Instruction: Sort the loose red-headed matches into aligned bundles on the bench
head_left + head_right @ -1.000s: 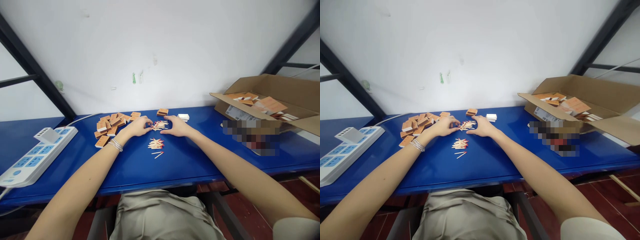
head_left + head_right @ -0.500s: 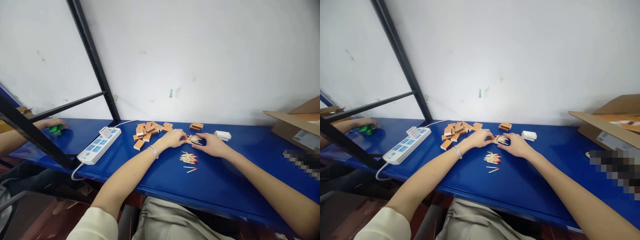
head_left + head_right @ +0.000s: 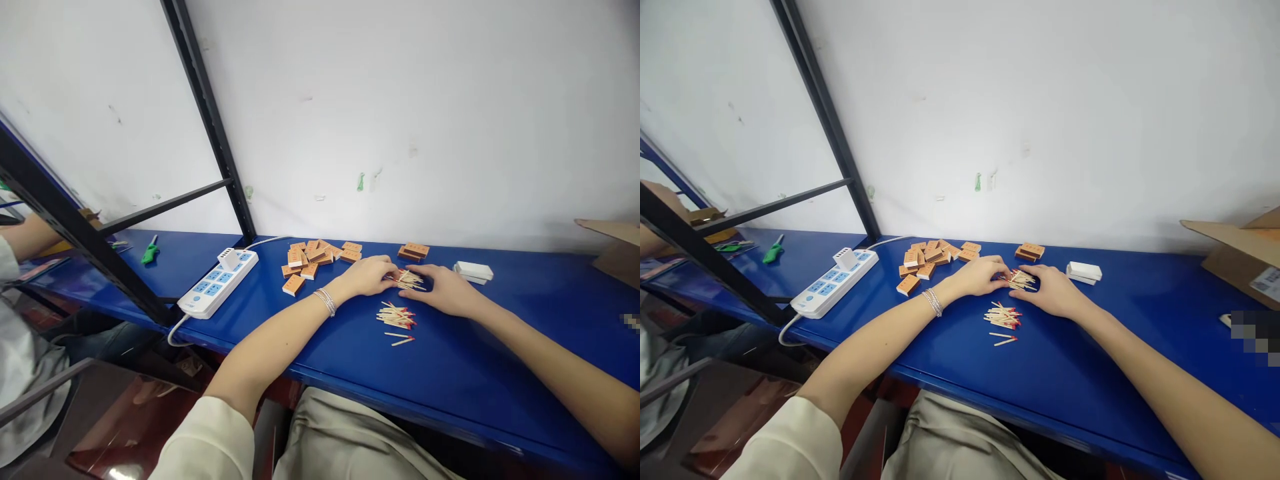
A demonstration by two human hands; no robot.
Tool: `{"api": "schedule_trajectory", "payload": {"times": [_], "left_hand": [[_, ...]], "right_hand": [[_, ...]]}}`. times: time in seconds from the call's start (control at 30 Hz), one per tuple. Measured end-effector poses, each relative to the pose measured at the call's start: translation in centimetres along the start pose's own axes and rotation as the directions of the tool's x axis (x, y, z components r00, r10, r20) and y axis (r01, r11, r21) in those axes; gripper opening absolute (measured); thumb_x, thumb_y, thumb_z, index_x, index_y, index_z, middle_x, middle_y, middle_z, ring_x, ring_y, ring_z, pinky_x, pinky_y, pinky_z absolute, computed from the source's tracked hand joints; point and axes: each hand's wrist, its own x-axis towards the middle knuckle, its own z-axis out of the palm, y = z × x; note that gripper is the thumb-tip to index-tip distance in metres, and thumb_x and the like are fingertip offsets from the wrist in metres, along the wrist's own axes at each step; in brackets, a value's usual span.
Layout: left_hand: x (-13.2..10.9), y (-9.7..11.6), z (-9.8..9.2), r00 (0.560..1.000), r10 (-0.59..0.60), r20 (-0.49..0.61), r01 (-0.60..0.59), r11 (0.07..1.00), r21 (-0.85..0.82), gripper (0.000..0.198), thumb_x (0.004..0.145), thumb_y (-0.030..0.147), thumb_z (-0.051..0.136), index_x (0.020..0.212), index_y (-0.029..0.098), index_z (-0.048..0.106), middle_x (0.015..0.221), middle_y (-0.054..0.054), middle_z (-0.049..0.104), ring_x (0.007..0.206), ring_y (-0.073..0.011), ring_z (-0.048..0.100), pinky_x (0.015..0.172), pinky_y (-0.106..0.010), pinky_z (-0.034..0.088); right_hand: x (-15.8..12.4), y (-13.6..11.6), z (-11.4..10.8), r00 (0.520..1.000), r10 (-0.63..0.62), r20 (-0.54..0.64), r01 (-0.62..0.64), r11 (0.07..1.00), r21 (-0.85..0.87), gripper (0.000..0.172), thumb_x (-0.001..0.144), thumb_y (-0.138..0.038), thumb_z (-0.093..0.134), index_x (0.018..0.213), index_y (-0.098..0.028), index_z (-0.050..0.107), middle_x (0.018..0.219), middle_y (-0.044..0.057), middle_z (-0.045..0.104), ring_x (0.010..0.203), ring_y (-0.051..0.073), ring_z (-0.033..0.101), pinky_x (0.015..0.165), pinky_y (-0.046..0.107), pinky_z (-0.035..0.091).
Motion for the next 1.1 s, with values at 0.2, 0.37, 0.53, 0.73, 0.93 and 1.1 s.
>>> {"api": "schedule_trajectory", "payload": {"times": [0.2, 0.37, 0.53, 0.73, 0.93, 1.1], "left_hand": [[0.1, -0.3, -0.1, 0.995, -0.019, -0.102, 0.018, 1.000, -0.013, 0.014, 0.085, 0.022, 0.067, 0.097, 0.016, 0.063, 0.100, -0.006, 0.060, 0.091, -0.0198, 0.059, 0.083, -0.032, 0.048], [0.5, -1.7, 0.3, 0.991, 0.017, -0.136, -0.033, 0.993, -0.117, 0.018, 0.082, 0.024, 0.071, 0.095, 0.017, 0.061, 0.102, -0.006, 0.062, 0.094, -0.0206, 0.059, 0.085, -0.034, 0.048], [0.5, -2.2, 0.7, 0.992, 0.025, -0.121, -0.050, 0.977, -0.207, 0.026, 0.084, 0.026, 0.069, 0.106, 0.017, 0.060, 0.103, -0.005, 0.068, 0.089, -0.0183, 0.062, 0.081, -0.031, 0.049], [0.4, -2.0, 0.4, 0.995, 0.067, -0.070, -0.080, 0.976, -0.203, 0.016, 0.089, 0.027, 0.062, 0.100, 0.016, 0.063, 0.098, -0.004, 0.070, 0.086, -0.0169, 0.064, 0.080, -0.030, 0.049], [0.2, -1.6, 0.3, 0.996, 0.052, -0.078, -0.065, 0.981, -0.182, 0.022, 0.090, 0.028, 0.061, 0.108, 0.015, 0.062, 0.103, -0.007, 0.070, 0.091, -0.0182, 0.064, 0.085, -0.032, 0.050], [0.3, -1.5, 0.1, 0.995, 0.074, -0.063, -0.082, 0.988, -0.133, 0.027, 0.092, 0.029, 0.061, 0.113, 0.013, 0.066, 0.109, -0.010, 0.067, 0.096, -0.0195, 0.064, 0.090, -0.033, 0.049]], "right_hand": [[-0.2, -1.8, -0.4, 0.997, -0.075, -0.011, 0.075, 0.994, 0.074, 0.054, 0.080, -0.039, 0.069, 0.127, -0.013, 0.065, 0.125, 0.014, 0.069, 0.114, 0.031, 0.065, 0.099, 0.042, 0.051], [0.1, -1.6, -0.5, 0.997, -0.067, -0.036, 0.070, 0.991, 0.110, 0.053, 0.079, -0.032, 0.072, 0.128, -0.015, 0.064, 0.122, 0.014, 0.070, 0.109, 0.029, 0.068, 0.096, 0.043, 0.052], [0.1, -1.0, -0.8, 0.992, -0.099, -0.080, 0.110, 0.984, 0.141, 0.052, 0.076, -0.031, 0.076, 0.125, -0.019, 0.066, 0.125, 0.012, 0.069, 0.115, 0.029, 0.065, 0.100, 0.045, 0.050], [-0.1, -1.4, -1.2, 0.985, -0.150, -0.089, 0.158, 0.982, 0.101, 0.031, 0.079, -0.032, 0.073, 0.107, -0.019, 0.072, 0.115, 0.010, 0.073, 0.111, 0.027, 0.066, 0.100, 0.044, 0.049], [-0.3, -1.1, -1.6, 0.990, -0.118, -0.080, 0.124, 0.990, 0.072, 0.025, 0.081, -0.035, 0.070, 0.099, -0.017, 0.074, 0.113, 0.011, 0.073, 0.109, 0.027, 0.066, 0.099, 0.042, 0.049], [-0.4, -0.9, -1.8, 0.991, -0.113, -0.065, 0.116, 0.992, 0.041, 0.020, 0.083, -0.033, 0.068, 0.091, -0.017, 0.076, 0.115, 0.011, 0.072, 0.107, 0.027, 0.068, 0.099, 0.041, 0.050]]}}
